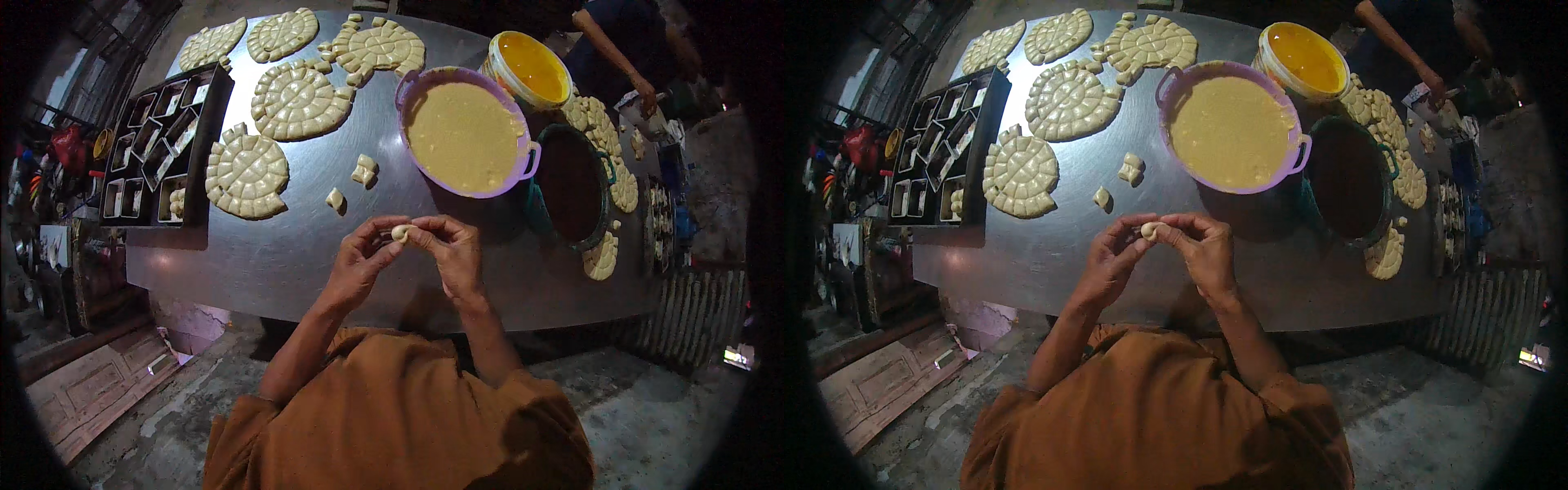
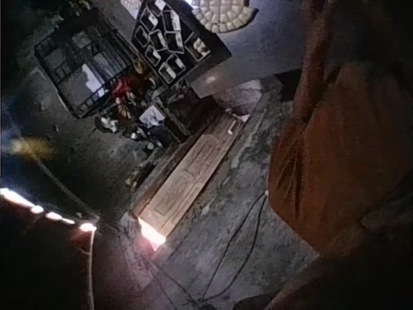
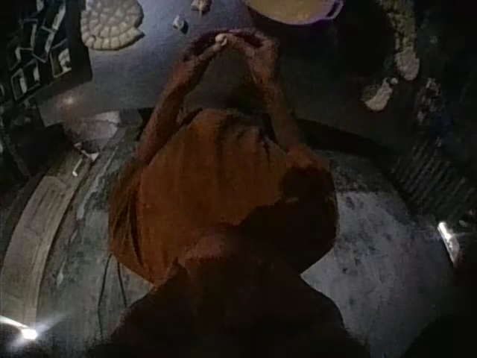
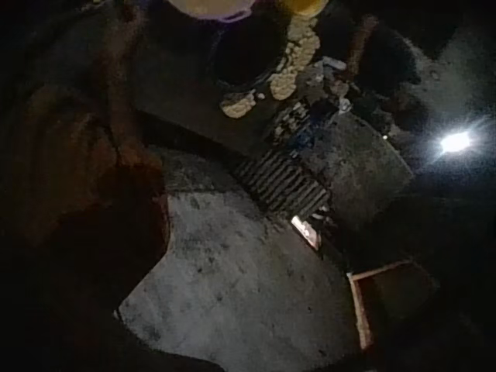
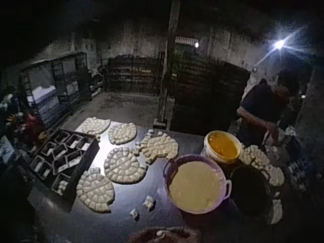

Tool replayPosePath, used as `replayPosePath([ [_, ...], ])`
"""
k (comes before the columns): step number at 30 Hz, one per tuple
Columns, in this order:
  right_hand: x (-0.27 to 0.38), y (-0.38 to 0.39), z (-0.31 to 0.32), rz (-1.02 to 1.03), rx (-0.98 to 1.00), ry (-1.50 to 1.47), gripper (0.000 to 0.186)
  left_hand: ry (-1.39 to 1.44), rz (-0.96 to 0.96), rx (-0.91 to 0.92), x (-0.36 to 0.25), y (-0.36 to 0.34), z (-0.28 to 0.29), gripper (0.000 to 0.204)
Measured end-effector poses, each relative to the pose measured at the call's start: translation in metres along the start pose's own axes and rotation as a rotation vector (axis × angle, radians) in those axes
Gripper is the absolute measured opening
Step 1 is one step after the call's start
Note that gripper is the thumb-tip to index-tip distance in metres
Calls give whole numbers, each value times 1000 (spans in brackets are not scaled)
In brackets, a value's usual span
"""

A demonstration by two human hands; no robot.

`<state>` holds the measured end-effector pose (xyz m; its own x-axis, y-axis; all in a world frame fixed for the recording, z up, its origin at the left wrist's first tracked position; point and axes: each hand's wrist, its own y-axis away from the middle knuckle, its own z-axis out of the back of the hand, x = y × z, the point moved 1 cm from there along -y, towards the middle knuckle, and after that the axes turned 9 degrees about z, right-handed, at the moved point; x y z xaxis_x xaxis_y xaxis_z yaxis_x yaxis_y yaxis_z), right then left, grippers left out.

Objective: The person prepares dough shapes by hand, dipping small portions into liquid mixtures and placing them into baking pans on a metal table.

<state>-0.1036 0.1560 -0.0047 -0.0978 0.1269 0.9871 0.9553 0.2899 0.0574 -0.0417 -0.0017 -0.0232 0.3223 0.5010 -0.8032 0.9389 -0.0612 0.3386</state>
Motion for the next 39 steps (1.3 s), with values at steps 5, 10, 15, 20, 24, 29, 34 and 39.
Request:
replayPosePath([
  [5, -7, 7, -4, 2, -18, 168, 12, -3, 22, -180, 15, -3, 2, 31],
  [10, -2, 14, -6, 405, 117, 443, 27, 84, 90, -238, 8, -3, 4, 29],
  [15, 0, 14, -3, 754, 325, 681, 39, 127, 139, -195, 2, -3, 6, 30],
  [20, -14, 9, 13, 1002, 458, 892, 42, -2, 146, -241, 4, 1, 4, 27],
  [24, -19, 14, 6, 901, 369, 886, 41, -116, 61, -227, 9, 11, 3, 28],
  [29, -13, 23, -11, 561, 153, 670, 42, -232, 20, -183, 23, 22, 14, 24],
  [34, -20, 18, -9, 352, 211, 543, 31, -338, -74, -170, 16, 30, 16, 19],
  [39, -28, 16, -8, 159, 267, 388, 11, -326, -92, -206, 22, 29, 19, 18],
])
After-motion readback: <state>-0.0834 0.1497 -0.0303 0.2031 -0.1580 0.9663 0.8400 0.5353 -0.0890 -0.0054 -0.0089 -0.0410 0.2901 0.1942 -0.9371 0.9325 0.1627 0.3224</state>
